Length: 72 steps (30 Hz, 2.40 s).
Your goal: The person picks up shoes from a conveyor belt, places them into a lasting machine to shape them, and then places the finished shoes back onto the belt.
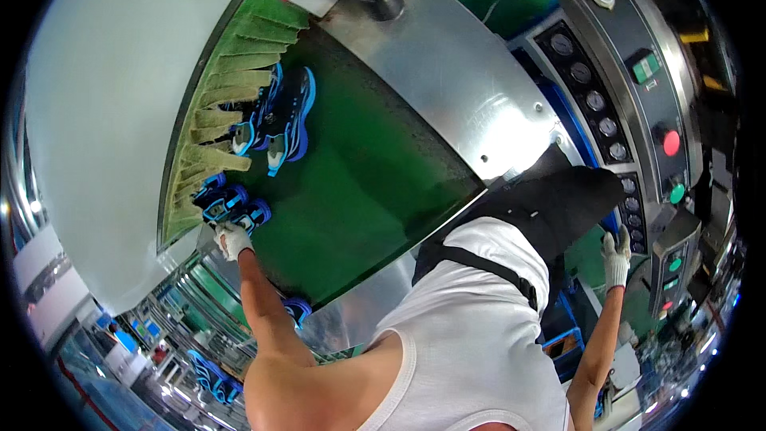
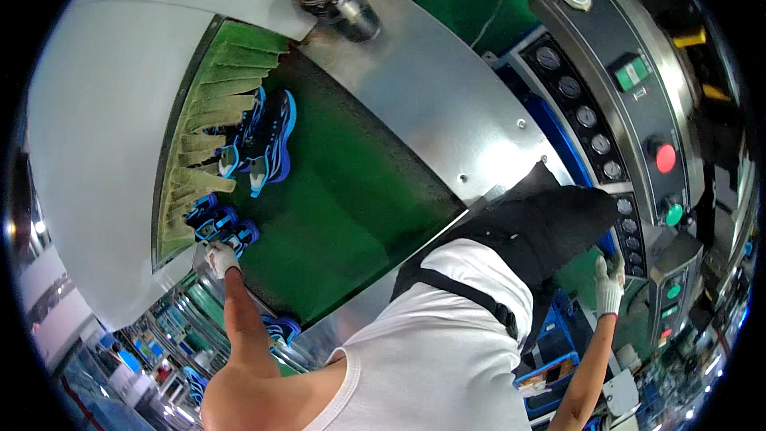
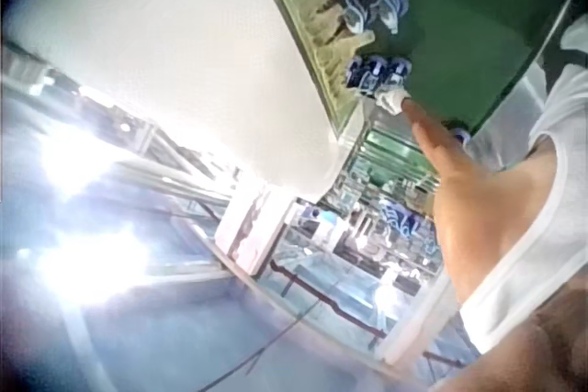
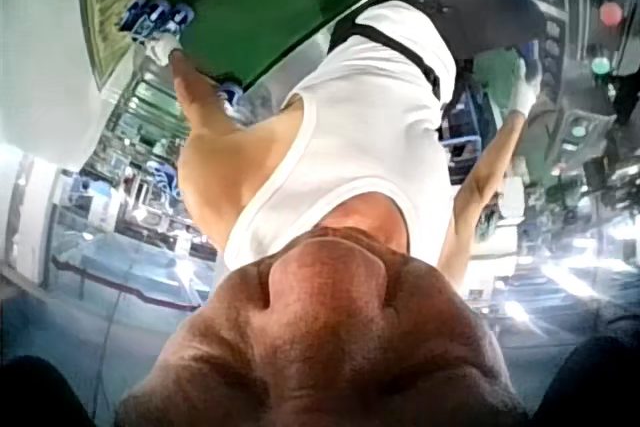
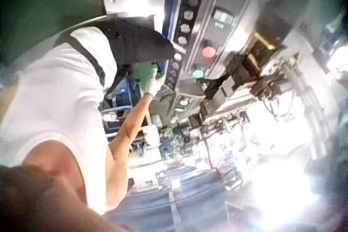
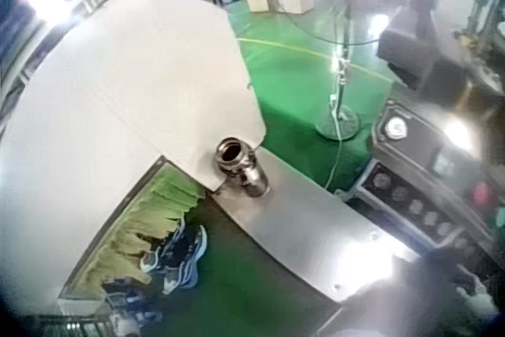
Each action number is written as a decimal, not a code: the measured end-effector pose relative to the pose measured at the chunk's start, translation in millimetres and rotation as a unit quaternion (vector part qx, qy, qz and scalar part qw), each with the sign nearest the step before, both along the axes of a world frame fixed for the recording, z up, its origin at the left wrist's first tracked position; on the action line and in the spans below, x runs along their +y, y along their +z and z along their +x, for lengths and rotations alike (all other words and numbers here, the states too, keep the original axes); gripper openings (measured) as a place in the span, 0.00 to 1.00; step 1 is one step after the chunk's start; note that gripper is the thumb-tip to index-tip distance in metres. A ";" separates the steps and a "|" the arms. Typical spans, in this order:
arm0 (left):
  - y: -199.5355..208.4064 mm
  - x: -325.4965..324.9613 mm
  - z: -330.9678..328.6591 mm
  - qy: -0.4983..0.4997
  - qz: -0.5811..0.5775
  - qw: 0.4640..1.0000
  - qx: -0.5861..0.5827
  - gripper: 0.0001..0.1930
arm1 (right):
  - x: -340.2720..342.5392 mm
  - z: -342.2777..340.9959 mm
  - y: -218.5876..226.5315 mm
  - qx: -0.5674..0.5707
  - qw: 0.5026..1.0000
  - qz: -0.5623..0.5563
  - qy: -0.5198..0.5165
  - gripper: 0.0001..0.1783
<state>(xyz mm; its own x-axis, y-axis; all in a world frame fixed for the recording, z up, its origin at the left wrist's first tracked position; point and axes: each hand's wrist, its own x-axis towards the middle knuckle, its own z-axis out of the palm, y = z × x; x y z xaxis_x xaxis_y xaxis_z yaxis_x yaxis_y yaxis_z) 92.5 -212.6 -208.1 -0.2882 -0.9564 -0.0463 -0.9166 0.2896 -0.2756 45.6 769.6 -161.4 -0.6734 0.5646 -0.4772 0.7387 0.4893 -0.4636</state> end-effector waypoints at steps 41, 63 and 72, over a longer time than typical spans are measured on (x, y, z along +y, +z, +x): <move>279.5 1127.3 -322.2 -0.879 0.422 0.180 0.129 0.35 | -139.1 133.7 66.5 0.427 0.531 -0.328 -0.654 0.26; 325.5 1154.4 -279.5 -0.683 0.604 0.034 0.409 0.17 | -118.8 128.9 76.3 0.486 0.487 -0.253 -0.680 0.11; 262.9 863.4 -289.7 -0.800 0.587 -0.126 0.019 0.17 | 51.3 54.3 158.1 0.557 0.669 -0.005 -0.492 0.16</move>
<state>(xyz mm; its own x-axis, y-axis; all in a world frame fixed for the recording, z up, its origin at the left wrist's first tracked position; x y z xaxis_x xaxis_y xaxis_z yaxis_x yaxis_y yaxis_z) -197.2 650.8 54.8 0.2961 0.8550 0.4258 0.4641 -0.5184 0.7183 99.9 820.9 -3.4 0.0811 0.9967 0.0037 -0.1070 0.0124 -0.9942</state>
